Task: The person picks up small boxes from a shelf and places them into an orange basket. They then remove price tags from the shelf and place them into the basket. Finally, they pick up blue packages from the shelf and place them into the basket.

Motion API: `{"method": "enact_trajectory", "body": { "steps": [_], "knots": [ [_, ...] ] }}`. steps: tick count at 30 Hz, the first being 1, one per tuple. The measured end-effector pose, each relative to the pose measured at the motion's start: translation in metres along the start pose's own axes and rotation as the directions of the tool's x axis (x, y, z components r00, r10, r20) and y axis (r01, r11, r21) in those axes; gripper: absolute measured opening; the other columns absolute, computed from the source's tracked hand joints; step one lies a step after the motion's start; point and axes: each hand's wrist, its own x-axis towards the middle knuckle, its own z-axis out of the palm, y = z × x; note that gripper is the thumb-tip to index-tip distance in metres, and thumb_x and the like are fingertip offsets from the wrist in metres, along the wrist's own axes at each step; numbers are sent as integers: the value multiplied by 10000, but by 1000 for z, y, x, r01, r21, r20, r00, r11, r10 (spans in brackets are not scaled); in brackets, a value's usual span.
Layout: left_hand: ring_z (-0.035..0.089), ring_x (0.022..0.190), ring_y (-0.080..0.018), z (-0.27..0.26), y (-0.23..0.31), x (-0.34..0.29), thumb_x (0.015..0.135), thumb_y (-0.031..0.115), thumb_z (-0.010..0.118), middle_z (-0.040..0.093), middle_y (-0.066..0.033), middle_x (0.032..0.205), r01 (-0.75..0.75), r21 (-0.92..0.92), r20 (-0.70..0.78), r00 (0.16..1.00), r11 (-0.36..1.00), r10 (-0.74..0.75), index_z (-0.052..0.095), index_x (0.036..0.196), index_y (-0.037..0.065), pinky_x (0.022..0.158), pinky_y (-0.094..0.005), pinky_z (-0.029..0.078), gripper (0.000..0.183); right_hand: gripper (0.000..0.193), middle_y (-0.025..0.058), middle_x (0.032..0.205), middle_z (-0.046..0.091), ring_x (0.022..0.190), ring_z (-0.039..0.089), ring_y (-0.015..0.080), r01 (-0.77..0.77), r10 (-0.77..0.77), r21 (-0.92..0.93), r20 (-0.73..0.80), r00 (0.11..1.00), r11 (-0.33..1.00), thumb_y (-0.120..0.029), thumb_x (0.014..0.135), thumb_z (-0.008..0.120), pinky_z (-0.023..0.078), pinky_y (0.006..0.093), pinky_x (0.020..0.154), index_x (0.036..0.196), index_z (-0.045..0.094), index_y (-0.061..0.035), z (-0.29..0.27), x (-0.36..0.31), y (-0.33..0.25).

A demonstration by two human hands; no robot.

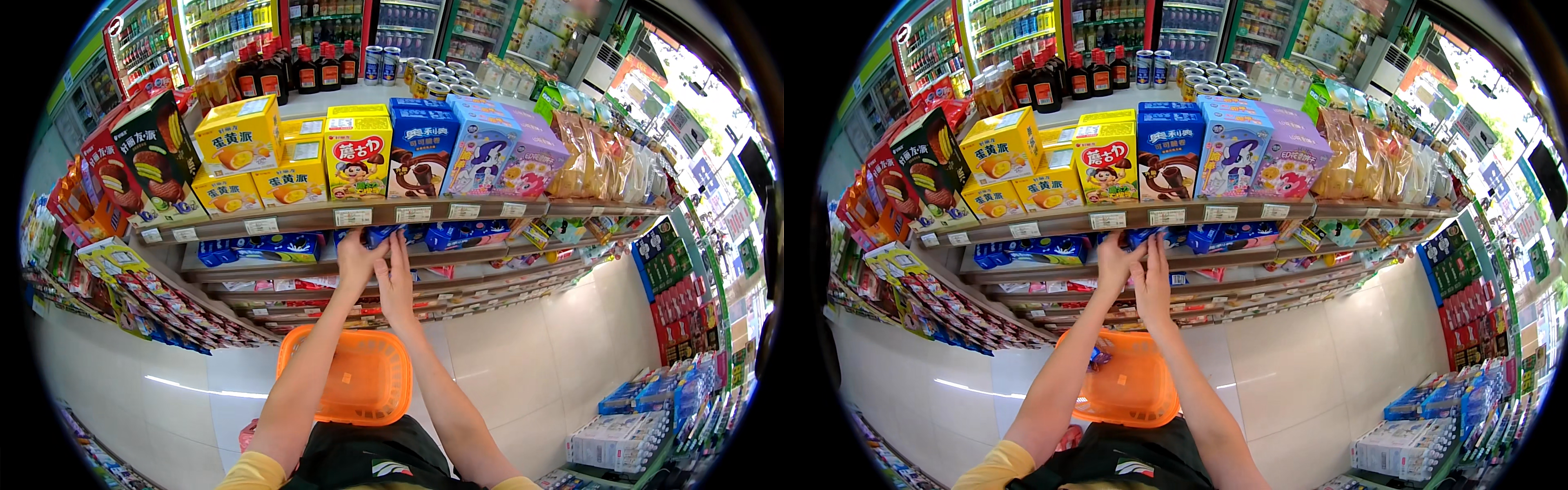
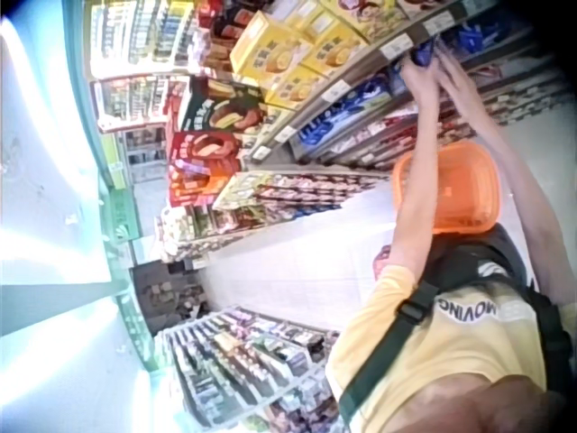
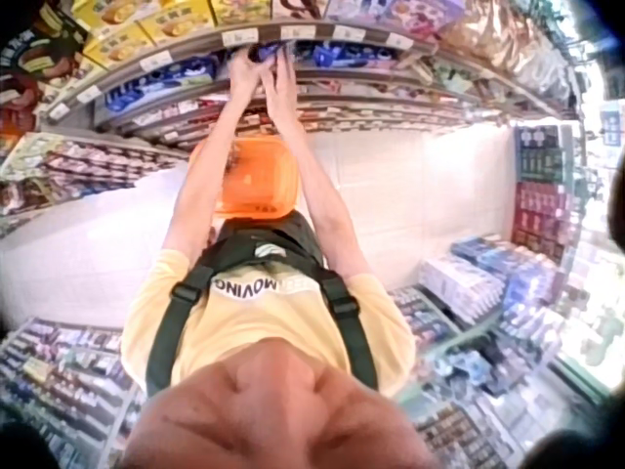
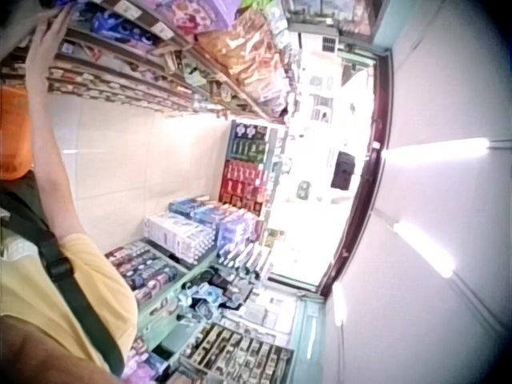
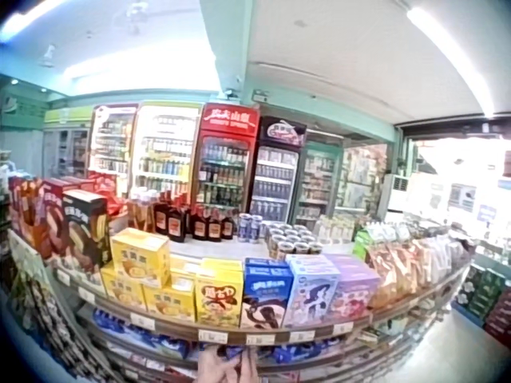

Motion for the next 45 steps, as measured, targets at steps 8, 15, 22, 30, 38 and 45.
{"method": "enact_trajectory", "body": {
  "steps": [8, 15, 22, 30, 38, 45],
  "knots": [
    [687, 866, -114, -62, -9, -51, 833, 106, 832, 736, -92, 995, 191, -450, -63, 968, 873, -244, 639, 1210, -76, 758, -260, 563, 461, 606, 174, 1687, 209, 1533, 235, 402, 111, -108, -65, 45, 993, 992, -310, 1056, 545, 281, 490, 1205, 1579, 352, -72, 24, -28, -18],
    [690, 937, -139, -129, 2, -92, 872, 48, 792, 707, -114, 1072, 310, -434, -45, 930, 846, -364, 610, 1229, -81, 815, -264, 577, 421, 625, 183, 1687, 200, 1518, 263, 422, 180, -175, -95, 61, 983, 979, -226, 1013, 615, 266, 502, 1213, 1579, 369, -125, 38, -46, -35],
    [704, 889, -145, -174, 18, -125, 843, -9, 763, 710, -120, 1048, 340, -355, -12, 930, 871, -368, 582, 1217, -51, 758, -279, 590, 418, 657, 195, 1669, 214, 1465, 363, 425, 45, -44, -9, 114, 993, 999, -134, 961, 677, 414, 449, 1131, 1549, 390, -82, 38, -78, -46],
    [692, 967, -256, -168, -19, -153, 685, 76, 858, 674, -144, 1051, 155, 207, 206, 958, 966, -198, 672, 1122, -10, 833, -343, 566, 482, 732, 256, 1573, 312, 1328, 512, 439, -341, 337, -34, 280, 899, 939, -117, 935, 702, 519, 466, 997, 1555, 319, -45, 59, -187, 37],
    [697, 993, -377, -98, -175, -226, 672, 196, 878, 679, -162, 1146, 12, 435, 553, 785, 900, -278, 661, 1157, 51, 834, -460, 584, 551, 787, 232, 1307, 580, 1133, 667, 350, -590, 575, -129, 463, 675, 797, -82, 899, 703, 559, 421, 933, 1566, 288, -45, 105, -252, 140],
    [669, 1081, -386, -70, -236, -248, 691, 131, 861, 669, -171, 1218, 114, 568, 627, 581, 815, -518, 626, 1185, 54, 865, -461, 575, 552, 797, 224, 1349, 588, 1284, 590, 334, -661, 638, -148, 481, 602, 735, -69, 900, 686, 491, 413, 1055, 1577, 268, -40, 116, -266, 175]
  ]
}}
